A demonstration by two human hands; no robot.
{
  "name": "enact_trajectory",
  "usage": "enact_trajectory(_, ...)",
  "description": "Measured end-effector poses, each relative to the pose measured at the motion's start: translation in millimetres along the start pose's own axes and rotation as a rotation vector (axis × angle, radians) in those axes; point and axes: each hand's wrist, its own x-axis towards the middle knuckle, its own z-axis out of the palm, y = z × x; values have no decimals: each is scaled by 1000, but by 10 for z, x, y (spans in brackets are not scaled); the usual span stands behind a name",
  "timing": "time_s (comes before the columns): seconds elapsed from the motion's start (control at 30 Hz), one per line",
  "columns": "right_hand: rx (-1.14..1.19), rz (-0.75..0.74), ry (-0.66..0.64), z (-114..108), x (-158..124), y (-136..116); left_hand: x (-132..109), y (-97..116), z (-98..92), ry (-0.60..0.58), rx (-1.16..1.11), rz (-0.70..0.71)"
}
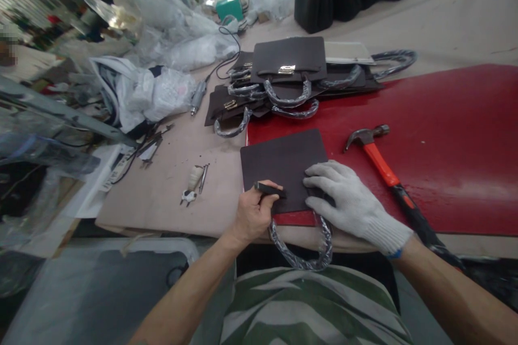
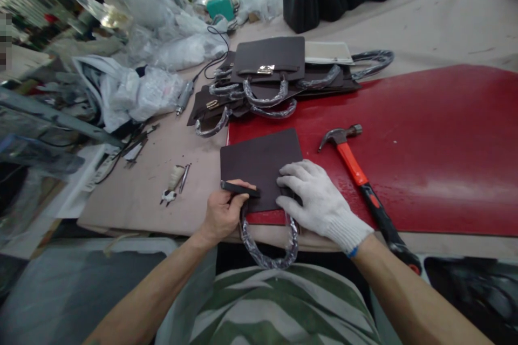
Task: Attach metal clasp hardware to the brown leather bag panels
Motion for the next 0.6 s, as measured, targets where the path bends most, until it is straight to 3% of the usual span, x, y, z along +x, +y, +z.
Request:
enact_trajectory(0.13, -4, 3, -3, -2, -5, -6, 22, 61, 34, -9, -54, -99)
enact_trajectory(0.6, 14, 3, 5, -11, 14, -3, 86, 61, 166, -6, -74, -118)
